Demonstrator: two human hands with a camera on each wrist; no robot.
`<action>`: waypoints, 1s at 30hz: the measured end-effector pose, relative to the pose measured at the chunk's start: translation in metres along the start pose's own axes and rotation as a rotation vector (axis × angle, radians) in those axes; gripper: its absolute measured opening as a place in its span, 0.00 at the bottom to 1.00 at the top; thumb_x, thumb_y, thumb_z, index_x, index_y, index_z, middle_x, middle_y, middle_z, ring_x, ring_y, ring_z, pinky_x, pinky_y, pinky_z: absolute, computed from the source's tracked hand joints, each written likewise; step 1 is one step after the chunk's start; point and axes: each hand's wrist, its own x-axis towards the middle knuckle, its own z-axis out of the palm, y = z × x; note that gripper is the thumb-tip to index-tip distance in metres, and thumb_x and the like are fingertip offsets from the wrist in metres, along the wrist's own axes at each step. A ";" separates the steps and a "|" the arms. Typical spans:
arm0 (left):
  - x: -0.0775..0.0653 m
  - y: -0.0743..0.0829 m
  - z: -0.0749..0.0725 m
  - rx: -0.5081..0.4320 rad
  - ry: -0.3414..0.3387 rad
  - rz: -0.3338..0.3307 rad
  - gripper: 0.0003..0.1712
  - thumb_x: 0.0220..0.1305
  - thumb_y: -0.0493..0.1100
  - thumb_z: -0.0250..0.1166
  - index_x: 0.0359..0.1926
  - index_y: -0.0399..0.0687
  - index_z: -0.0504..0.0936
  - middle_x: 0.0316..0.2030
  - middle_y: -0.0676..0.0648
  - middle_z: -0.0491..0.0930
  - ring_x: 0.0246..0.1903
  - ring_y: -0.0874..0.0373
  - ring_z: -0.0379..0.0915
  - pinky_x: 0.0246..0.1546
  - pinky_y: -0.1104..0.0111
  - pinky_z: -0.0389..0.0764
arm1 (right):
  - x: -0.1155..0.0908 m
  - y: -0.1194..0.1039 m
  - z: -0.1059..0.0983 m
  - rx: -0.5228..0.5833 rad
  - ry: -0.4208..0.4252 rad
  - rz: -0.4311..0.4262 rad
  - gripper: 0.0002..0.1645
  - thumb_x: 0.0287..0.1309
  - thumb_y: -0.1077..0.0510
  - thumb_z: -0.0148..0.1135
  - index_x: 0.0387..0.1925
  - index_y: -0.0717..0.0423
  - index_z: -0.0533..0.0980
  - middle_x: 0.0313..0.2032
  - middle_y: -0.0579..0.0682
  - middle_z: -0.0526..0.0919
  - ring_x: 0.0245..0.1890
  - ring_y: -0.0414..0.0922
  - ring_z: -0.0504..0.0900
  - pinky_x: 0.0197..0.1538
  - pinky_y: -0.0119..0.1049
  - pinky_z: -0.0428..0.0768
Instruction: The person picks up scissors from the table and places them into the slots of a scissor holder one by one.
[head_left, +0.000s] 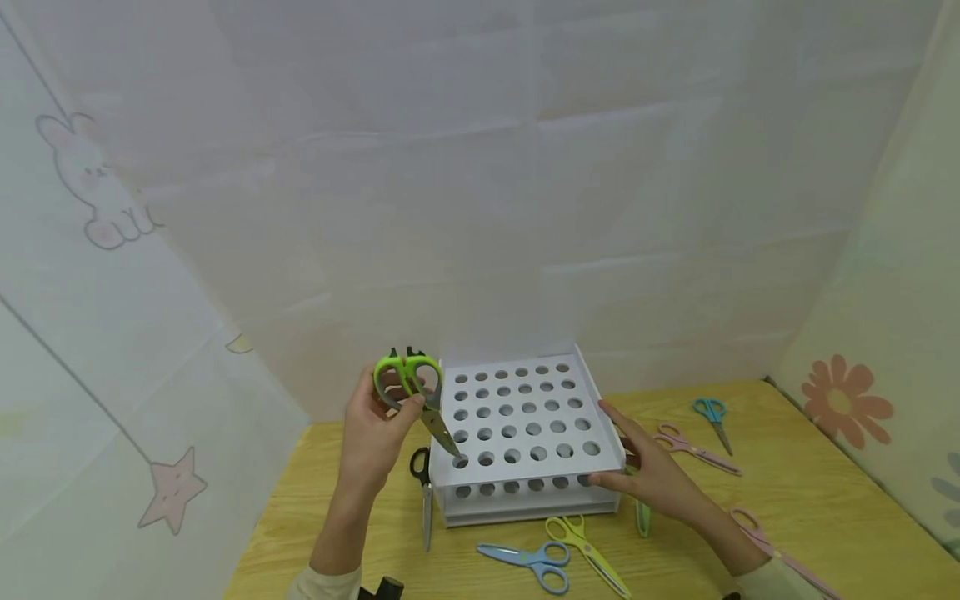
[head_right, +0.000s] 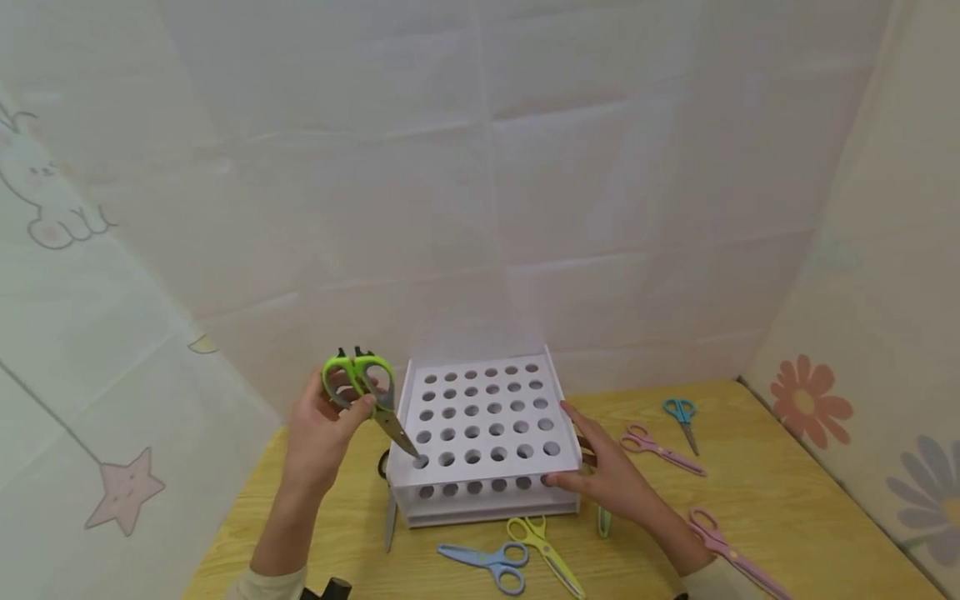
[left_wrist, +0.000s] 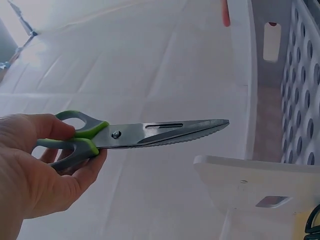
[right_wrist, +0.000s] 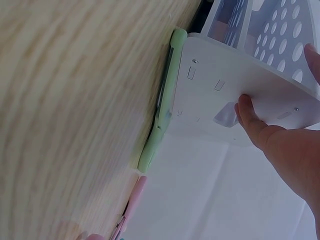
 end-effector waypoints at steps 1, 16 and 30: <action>0.000 -0.003 0.001 0.008 -0.011 -0.003 0.26 0.63 0.25 0.65 0.60 0.45 0.75 0.47 0.37 0.81 0.46 0.43 0.80 0.46 0.59 0.83 | 0.000 0.000 0.000 0.001 -0.003 -0.001 0.63 0.53 0.55 0.79 0.81 0.46 0.49 0.74 0.64 0.56 0.62 0.64 0.73 0.55 0.41 0.79; 0.001 -0.029 0.009 0.139 -0.118 -0.023 0.26 0.62 0.26 0.69 0.58 0.50 0.78 0.44 0.43 0.81 0.43 0.47 0.80 0.40 0.61 0.84 | 0.000 0.000 -0.001 -0.003 -0.003 0.008 0.63 0.54 0.53 0.79 0.82 0.46 0.49 0.75 0.62 0.55 0.64 0.64 0.71 0.56 0.39 0.78; -0.004 -0.022 0.022 0.281 -0.213 -0.032 0.29 0.57 0.19 0.67 0.58 0.43 0.78 0.41 0.42 0.82 0.42 0.48 0.81 0.37 0.63 0.84 | 0.001 -0.002 0.001 -0.004 -0.006 0.001 0.64 0.53 0.54 0.79 0.81 0.50 0.48 0.75 0.63 0.54 0.64 0.64 0.71 0.55 0.34 0.78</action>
